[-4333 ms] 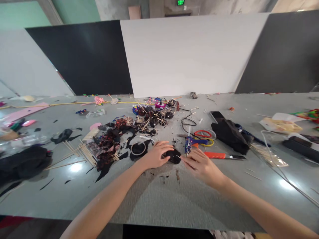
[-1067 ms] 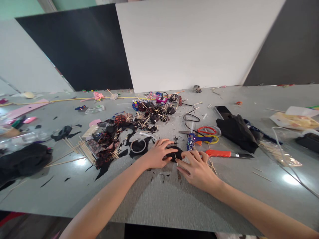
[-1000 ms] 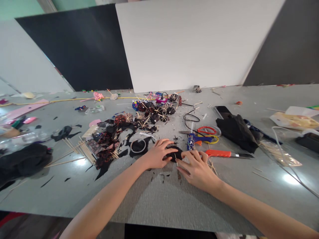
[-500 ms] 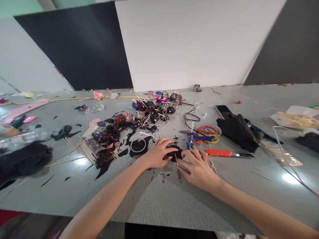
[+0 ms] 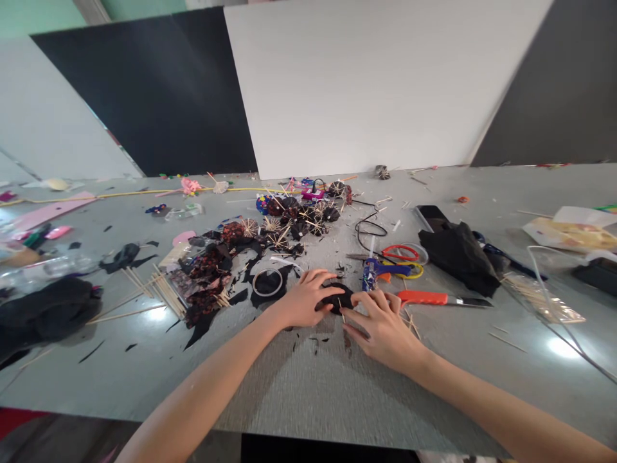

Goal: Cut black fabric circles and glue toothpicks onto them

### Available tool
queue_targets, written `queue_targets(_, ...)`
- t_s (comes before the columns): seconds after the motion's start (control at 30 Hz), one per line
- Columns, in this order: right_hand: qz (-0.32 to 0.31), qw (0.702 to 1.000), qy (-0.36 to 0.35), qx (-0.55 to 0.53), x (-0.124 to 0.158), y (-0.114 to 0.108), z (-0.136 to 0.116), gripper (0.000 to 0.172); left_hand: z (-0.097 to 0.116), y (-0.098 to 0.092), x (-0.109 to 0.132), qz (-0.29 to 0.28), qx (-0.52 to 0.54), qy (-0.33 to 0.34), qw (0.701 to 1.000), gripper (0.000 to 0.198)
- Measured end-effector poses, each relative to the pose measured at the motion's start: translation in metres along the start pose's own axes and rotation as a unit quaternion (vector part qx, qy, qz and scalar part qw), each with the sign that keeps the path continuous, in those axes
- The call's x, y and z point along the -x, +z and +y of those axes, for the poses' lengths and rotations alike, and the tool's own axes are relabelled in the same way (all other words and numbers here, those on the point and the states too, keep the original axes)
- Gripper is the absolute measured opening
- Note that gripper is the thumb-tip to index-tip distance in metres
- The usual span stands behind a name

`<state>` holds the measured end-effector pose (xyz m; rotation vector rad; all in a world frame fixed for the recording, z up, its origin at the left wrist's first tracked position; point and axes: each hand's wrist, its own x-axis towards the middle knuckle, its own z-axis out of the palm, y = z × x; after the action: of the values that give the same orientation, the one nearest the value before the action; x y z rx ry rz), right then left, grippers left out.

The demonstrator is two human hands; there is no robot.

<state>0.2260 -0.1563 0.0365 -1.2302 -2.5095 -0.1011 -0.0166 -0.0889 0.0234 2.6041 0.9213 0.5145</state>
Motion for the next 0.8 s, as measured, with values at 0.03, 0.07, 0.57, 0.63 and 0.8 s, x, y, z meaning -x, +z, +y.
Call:
queue_targets(0.03,0.009,1.0,-0.005,0.001,0.001,0.0,0.0,0.023,0.0,0.0,0.0,0.001,0.003,0.0,1.0,0.045)
queue_targets(0.07,0.02,1.0,-0.011,0.002,0.002,-0.001,0.0,0.024,0.0,0.0,0.0,0.002,0.006,0.0,1.0,0.045)
queue_targets(0.57,0.074,0.992,0.061,0.083,-0.009,-0.022,0.05,0.031,0.0,0.001,0.001,0.001,0.003,-0.009,1.0,0.046)
queue_targets(0.63,0.071,0.986,0.118,0.089,-0.009,-0.027,0.079,0.041,0.001,0.0,0.0,0.001,0.008,-0.01,1.0,0.047)
queue_targets(0.8,-0.01,0.994,0.099,0.037,-0.002,-0.019,0.126,0.046,0.004,-0.003,-0.001,0.01,0.026,-0.014,1.0,0.054)
